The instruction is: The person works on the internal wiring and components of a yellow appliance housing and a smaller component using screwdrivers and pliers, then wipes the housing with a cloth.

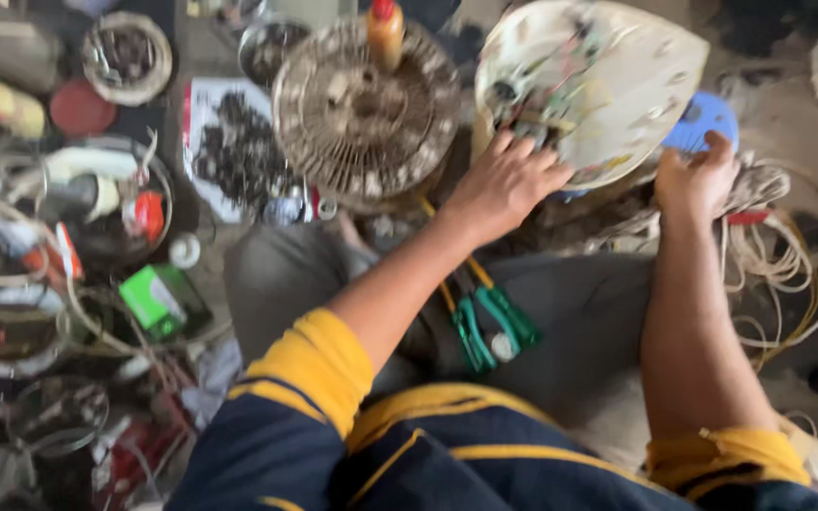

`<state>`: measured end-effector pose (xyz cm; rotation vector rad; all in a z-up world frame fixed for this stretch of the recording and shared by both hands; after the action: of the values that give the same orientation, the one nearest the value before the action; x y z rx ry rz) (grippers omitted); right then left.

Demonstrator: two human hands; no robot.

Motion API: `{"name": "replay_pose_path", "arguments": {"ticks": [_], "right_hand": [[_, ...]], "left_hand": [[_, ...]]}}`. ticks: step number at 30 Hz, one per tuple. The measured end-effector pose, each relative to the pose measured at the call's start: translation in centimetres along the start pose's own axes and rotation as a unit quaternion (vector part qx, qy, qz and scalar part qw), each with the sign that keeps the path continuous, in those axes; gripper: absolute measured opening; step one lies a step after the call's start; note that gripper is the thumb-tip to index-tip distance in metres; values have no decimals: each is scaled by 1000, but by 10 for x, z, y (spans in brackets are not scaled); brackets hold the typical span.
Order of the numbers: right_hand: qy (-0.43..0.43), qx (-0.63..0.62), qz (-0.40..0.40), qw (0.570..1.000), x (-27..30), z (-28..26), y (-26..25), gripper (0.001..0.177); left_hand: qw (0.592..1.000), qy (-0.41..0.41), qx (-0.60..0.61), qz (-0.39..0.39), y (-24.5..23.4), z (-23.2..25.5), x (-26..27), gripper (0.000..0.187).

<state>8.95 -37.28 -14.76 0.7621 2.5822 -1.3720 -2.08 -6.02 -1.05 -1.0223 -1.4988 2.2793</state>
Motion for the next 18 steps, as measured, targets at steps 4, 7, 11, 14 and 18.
{"name": "replay_pose_path", "arguments": {"ticks": [4,7,11,14,18], "right_hand": [[-32,45,-76,996,21,-10,-15,38],[-183,42,-84,979,75,-58,-53,28],[-236,69,-85,966,141,-121,-113,18],[-200,72,-107,971,145,-153,-129,16],[-219,62,-120,966,142,-177,-128,15]], "left_hand": [[999,30,-1,30,-2,5,1,47],[993,30,29,107,-35,3,25,47],[997,-48,52,27,-40,24,84,21],[967,12,154,-204,10,75,129,13],[957,131,168,-195,56,117,159,13]]}}
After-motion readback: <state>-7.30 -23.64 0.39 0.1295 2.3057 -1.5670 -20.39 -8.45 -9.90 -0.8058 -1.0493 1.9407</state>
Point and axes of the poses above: each hand's wrist, its own x-axis away from the middle knuckle, its own y-axis out of the palm, z = x × y, the point moved 6 cm from there along -x, towards the middle knuckle, and after that the axes turned 3 degrees about x, right-handed, at the moved point
